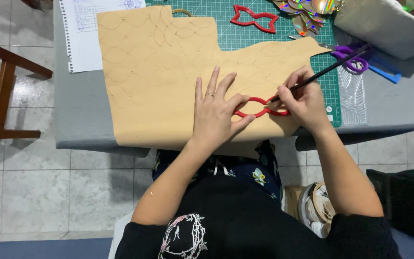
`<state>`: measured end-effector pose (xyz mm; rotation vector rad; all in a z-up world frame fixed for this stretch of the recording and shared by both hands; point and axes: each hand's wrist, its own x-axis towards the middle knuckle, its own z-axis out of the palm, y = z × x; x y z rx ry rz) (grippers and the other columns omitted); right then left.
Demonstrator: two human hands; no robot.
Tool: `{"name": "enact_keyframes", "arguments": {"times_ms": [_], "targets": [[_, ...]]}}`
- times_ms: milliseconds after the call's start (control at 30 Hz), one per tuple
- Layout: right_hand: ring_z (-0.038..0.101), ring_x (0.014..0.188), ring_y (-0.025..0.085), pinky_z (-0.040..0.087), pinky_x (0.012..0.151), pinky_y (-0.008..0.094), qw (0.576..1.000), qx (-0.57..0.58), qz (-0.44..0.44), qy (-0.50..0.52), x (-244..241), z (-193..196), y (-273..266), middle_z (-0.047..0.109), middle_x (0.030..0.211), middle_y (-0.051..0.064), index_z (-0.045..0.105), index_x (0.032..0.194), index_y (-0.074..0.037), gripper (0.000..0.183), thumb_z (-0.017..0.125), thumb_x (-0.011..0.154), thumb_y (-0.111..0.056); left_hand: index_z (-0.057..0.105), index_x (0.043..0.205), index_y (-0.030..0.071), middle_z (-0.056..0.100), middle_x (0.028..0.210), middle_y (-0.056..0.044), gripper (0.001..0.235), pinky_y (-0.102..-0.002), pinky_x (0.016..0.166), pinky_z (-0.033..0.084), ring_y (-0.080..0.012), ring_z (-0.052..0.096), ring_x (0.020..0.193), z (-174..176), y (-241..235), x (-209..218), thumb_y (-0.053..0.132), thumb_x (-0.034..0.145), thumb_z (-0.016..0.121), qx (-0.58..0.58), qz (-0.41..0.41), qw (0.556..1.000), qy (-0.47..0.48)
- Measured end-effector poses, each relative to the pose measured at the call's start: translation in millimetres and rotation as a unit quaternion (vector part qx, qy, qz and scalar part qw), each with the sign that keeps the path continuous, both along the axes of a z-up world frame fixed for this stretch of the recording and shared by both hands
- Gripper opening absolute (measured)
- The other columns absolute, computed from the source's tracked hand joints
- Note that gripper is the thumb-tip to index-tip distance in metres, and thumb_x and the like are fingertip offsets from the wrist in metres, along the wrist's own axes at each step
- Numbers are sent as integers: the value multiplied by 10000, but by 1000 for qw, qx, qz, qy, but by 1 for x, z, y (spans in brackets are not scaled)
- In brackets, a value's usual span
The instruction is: Tracing a bow-shaped stencil onto a piece of leather using a pen on a cutting mat
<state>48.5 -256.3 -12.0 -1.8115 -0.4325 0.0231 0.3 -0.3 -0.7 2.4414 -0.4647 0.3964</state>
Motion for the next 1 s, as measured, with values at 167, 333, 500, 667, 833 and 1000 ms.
{"name": "enact_keyframes", "arguments": {"times_ms": [167, 333, 500, 667, 833, 1000], "targets": [[755, 766, 299, 626, 648, 355, 999, -4, 17, -33, -29, 26, 48, 721, 955, 245, 477, 1042, 42, 317, 776, 937, 31, 756, 1069, 289, 521, 1449, -68, 421, -721, 1159, 202, -406, 297, 1496, -1, -1, 1, 487, 711, 856, 13, 8, 1000, 5], [761, 804, 256, 621, 649, 306, 999, -32, 5, -25, -30, 17, 52, 756, 968, 219, 501, 1009, 19, 305, 796, 936, -6, 751, 1056, 295, 517, 1451, -57, 395, -717, 1159, 209, -404, 298, 1498, -2, 0, 1, 464, 713, 847, 8, 10, 1000, 7], [752, 833, 261, 602, 702, 331, 997, -42, 18, -57, -27, 15, 45, 756, 985, 218, 513, 995, 12, 290, 797, 937, -2, 754, 1057, 295, 526, 1442, -60, 402, -718, 1154, 210, -405, 305, 1492, 0, 0, 1, 457, 702, 848, 11, 5, 1000, 8], [766, 840, 273, 596, 717, 343, 987, -96, 8, -125, -24, 18, 40, 768, 970, 164, 530, 995, -35, 279, 807, 959, -47, 750, 1076, 295, 527, 1441, -75, 401, -730, 1148, 208, -414, 301, 1493, -1, 1, 2, 497, 739, 833, 11, -2, 1000, 0], [749, 792, 297, 577, 666, 349, 981, -119, -12, -152, -24, 15, 15, 752, 934, 167, 519, 982, -35, 297, 815, 970, -63, 752, 1068, 277, 528, 1448, -87, 402, -731, 1149, 196, -417, 297, 1495, 2, 2, 0, 525, 759, 815, 8, -6, 1000, -2], [732, 765, 299, 554, 627, 324, 981, -124, -35, -146, -30, 7, -2, 743, 915, 172, 498, 963, -34, 311, 809, 975, -47, 750, 1087, 269, 530, 1448, -97, 415, -736, 1146, 190, -425, 299, 1493, 1, 2, 0, 526, 768, 813, 3, -7, 1000, 1]]}}
